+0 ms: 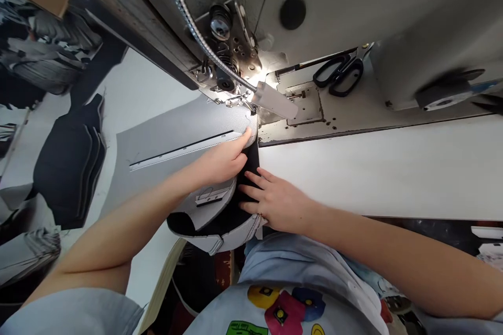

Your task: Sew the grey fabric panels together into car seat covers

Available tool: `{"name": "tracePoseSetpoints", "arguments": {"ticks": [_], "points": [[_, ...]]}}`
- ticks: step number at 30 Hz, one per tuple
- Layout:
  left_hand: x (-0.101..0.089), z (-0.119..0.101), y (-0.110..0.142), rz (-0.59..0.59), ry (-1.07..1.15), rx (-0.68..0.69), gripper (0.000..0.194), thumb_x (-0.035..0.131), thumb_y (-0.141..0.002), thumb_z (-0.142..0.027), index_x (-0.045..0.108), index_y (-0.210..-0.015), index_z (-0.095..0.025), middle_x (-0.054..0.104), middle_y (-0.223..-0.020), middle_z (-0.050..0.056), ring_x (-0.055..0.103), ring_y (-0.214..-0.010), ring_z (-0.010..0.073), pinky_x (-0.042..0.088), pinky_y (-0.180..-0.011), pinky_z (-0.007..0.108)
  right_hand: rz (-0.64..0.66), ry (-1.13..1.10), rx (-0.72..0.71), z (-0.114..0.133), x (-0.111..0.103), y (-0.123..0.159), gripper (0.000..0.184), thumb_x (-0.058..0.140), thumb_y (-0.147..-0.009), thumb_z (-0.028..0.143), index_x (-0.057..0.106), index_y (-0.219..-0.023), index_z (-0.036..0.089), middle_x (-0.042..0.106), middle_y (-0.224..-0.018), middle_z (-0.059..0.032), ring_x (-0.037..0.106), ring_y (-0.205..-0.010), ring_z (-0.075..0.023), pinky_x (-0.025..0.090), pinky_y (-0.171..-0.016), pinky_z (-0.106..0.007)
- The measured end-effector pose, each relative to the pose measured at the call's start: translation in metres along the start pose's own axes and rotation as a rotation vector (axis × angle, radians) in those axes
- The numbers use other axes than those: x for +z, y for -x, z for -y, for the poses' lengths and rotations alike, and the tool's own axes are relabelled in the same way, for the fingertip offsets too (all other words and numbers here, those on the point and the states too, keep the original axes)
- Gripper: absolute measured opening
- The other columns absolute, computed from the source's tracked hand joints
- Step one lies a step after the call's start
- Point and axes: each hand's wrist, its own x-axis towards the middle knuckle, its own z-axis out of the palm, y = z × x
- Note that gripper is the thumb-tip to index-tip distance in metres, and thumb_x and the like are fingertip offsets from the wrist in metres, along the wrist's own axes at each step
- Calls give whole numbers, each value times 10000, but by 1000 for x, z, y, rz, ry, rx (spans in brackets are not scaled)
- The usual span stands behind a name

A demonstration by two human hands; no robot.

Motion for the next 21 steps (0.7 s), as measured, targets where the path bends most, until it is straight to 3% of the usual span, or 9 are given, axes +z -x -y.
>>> {"name": "tracePoseSetpoints", "arguments": {"ticks": [3, 8, 11, 13, 14, 17, 19, 21], "points": [[-6, -5, -6, -39, -63, -34, 737, 340, -891, -188, 107, -1588, -135, 699, -1178, 142, 673, -1065, 305, 510, -844, 382, -52, -7, 11, -11, -4, 1, 526, 676, -827, 214, 617, -1349, 211, 506, -1456, -176, 338, -1433, -387, 319, -1147, -595], [0, -4, -9, -216, -55, 29, 637, 320, -942, -271, 263, -1545, -77, 609, -1301, 176, 586, -1183, 316, 491, -929, 410, -100, 4, -8, -23, -8, 0, 482, 703, -813, 259, 659, -1290, 212, 562, -1367, -173, 373, -1403, -366, 343, -1137, -578], [8, 8, -9, -323, -41, 208, 559, 295, -983, -345, 410, -1475, -107, 529, -1419, 150, 480, -1303, 283, 412, -1074, 412, -103, -4, -12, -25, -8, -1, 498, 730, -783, 261, 667, -1274, 213, 563, -1358, -169, 367, -1403, -361, 322, -1152, -576], [10, 20, -13, -326, -72, 294, 548, 288, -990, -348, 413, -1478, -130, 435, -1526, 117, 373, -1403, 271, 315, -1165, 432, -90, -6, -23, -25, -9, -2, 536, 743, -761, 250, 656, -1289, 209, 551, -1372, -176, 354, -1411, -360, 310, -1159, -576], [10, 26, -16, -329, -103, 260, 566, 294, -991, -366, 391, -1493, -125, 378, -1567, 116, 305, -1448, 288, 257, -1197, 465, -84, -4, -28, -25, -9, -2, 562, 749, -750, 245, 647, -1301, 205, 544, -1379, -181, 347, -1415, -364, 306, -1161, -578], [1, 37, -21, -403, -202, -55, 639, 328, -979, -425, 351, -1515, -77, 242, -1622, 165, 138, -1503, 392, 139, -1205, 591, -77, 16, -24, -24, -12, 0, 629, 761, -730, 240, 616, -1341, 193, 519, -1410, -191, 315, -1437, -379, 297, -1165, -575], [-6, 33, -14, -451, -227, -161, 638, 331, -977, -426, 364, -1507, -71, 250, -1609, 192, 183, -1480, 423, 195, -1177, 603, -59, 22, -41, -23, -14, 4, 646, 773, -732, 264, 608, -1354, 200, 508, -1426, -187, 295, -1449, -389, 293, -1165, -573], [-10, 18, 3, -400, -219, -106, 653, 353, -969, -451, 349, -1515, -93, 377, -1531, 208, 363, -1389, 404, 348, -1104, 540, -16, 17, -100, -21, -17, 9, 660, 793, -731, 312, 608, -1359, 229, 498, -1447, -173, 314, -1440, -396, 290, -1160, -584]]}}
